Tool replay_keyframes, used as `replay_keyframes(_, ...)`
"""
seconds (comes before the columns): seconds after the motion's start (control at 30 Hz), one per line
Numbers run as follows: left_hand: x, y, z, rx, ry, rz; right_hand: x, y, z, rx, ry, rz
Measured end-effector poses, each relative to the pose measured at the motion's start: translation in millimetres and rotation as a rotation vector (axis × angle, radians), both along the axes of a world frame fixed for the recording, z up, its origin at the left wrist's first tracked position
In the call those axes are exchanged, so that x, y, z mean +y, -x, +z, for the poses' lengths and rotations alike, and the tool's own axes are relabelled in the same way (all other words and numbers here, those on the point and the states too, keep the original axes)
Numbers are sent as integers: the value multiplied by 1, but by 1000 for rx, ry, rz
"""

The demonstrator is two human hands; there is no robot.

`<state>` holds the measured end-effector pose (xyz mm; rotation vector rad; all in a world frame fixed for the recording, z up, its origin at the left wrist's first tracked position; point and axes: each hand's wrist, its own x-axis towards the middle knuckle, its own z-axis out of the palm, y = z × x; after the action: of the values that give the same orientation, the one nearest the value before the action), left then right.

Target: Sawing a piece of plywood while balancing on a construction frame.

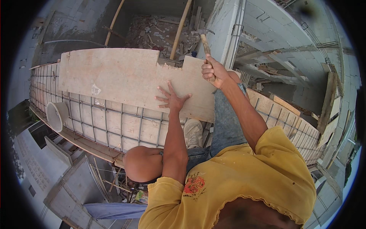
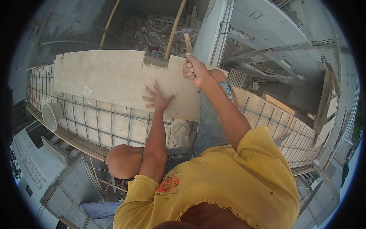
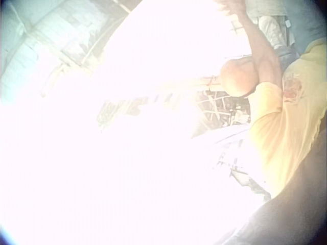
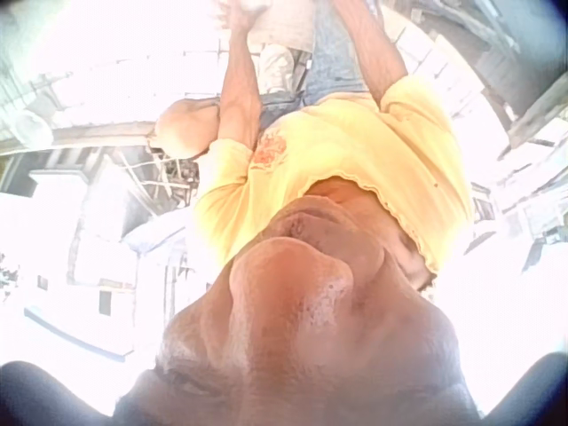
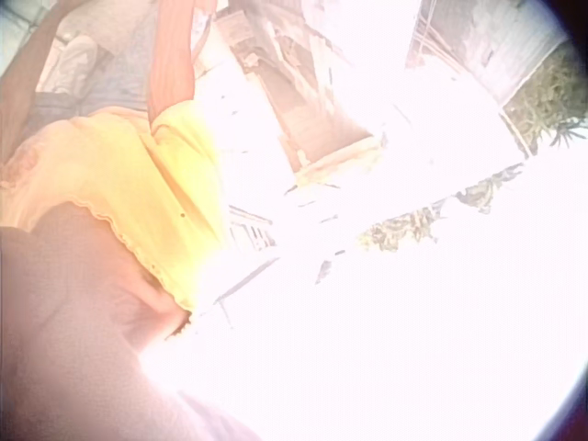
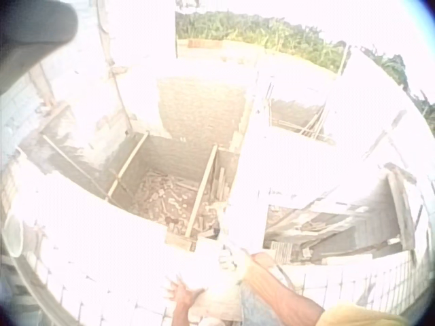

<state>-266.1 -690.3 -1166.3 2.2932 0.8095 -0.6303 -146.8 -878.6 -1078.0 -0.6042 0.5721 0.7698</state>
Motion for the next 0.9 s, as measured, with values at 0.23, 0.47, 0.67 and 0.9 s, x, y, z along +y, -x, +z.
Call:
replay_keyframes(0.23,12,26,-23,-36,-76,45,-220,90,54,-813,1912,163)
replay_keyframes(0.47,42,-22,-28,-240,-375,-132,-289,352,-20,-41,2236,604)
replay_keyframes(0.67,73,-156,30,-99,-557,-1104,-303,442,-71,395,1970,733)
replay_keyframes(0.9,95,-156,20,296,-664,-1405,-324,320,-3,-193,1833,896)
